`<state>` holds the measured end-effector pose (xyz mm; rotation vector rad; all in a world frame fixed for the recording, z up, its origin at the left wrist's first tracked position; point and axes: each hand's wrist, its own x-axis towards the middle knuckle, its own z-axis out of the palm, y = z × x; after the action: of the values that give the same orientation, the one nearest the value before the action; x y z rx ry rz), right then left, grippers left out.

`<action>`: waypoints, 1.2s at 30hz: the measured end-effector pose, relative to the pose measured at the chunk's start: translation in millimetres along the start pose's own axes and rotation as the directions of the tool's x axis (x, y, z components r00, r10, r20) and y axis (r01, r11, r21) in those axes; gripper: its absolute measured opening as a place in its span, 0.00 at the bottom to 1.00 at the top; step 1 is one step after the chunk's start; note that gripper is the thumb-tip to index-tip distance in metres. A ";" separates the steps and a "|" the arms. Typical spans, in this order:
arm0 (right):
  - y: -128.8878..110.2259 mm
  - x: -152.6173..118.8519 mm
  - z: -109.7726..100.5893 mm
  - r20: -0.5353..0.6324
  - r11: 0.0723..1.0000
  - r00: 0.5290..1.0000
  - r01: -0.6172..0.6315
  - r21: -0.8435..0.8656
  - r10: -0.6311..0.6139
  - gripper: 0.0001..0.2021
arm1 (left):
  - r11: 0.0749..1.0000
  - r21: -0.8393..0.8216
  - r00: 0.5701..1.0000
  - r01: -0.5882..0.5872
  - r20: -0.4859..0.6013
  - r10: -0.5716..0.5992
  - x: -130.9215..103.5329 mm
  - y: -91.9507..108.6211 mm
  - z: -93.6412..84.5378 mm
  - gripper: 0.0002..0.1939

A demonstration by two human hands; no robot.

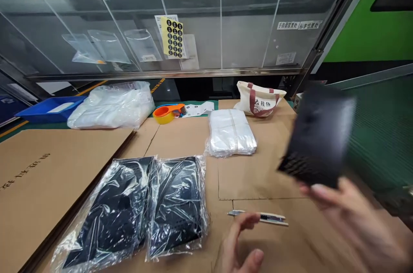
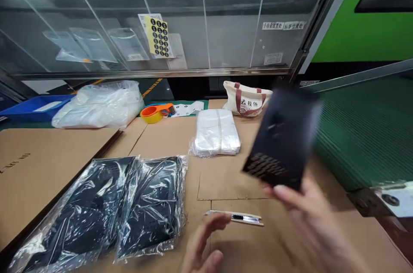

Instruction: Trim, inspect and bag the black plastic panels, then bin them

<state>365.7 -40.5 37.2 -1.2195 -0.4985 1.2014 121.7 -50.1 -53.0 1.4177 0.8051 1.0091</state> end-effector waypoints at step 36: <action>59.1 67.5 13.4 0.050 0.996 0.998 -0.048 0.079 0.044 0.14 | 0.665 -0.731 0.982 0.150 0.035 -0.183 61.4 29.5 -50.5 0.20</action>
<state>353.4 18.6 -30.5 -1.1411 -0.4558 1.2809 97.2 22.9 -17.6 0.6069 0.4484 1.0517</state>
